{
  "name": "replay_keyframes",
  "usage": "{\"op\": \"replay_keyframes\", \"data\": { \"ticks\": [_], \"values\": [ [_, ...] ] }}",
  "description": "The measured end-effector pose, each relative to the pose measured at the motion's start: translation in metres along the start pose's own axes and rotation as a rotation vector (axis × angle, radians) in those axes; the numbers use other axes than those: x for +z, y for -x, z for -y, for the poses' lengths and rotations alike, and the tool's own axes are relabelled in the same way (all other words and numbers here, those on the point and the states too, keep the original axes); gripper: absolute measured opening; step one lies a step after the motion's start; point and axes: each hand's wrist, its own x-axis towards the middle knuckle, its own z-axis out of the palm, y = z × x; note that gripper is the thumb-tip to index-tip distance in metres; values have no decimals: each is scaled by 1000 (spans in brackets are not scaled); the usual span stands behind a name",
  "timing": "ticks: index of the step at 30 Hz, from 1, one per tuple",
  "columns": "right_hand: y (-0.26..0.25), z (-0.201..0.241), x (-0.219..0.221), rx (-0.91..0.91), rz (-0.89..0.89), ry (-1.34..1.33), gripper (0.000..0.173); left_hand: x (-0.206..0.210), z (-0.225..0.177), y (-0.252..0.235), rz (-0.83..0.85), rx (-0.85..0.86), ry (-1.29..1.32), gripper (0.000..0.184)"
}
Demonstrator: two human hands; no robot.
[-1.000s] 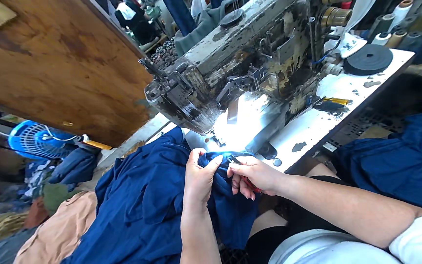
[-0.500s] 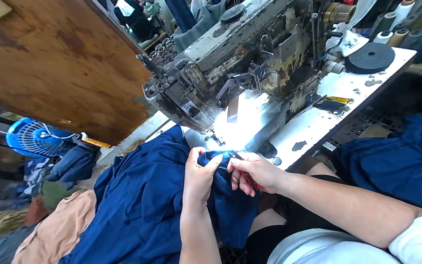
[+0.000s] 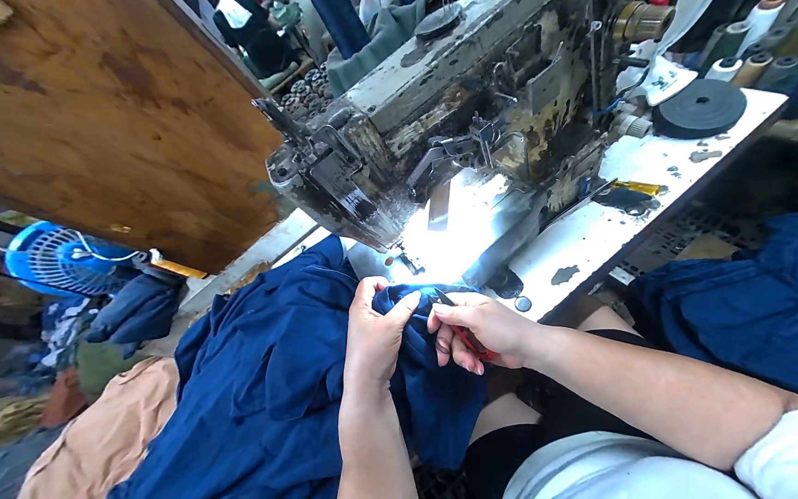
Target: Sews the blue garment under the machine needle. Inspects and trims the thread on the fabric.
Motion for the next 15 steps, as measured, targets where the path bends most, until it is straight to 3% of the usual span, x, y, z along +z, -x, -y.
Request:
{"op": "replay_keyframes", "data": {
  "ticks": [6,15],
  "values": [
    [2,2,0,-4,14,-28,33,-9,20,-9,28,62,28,35],
    [2,1,-1,31,29,-32,34,3,-5,3,-5,13,15,34]
  ]
}}
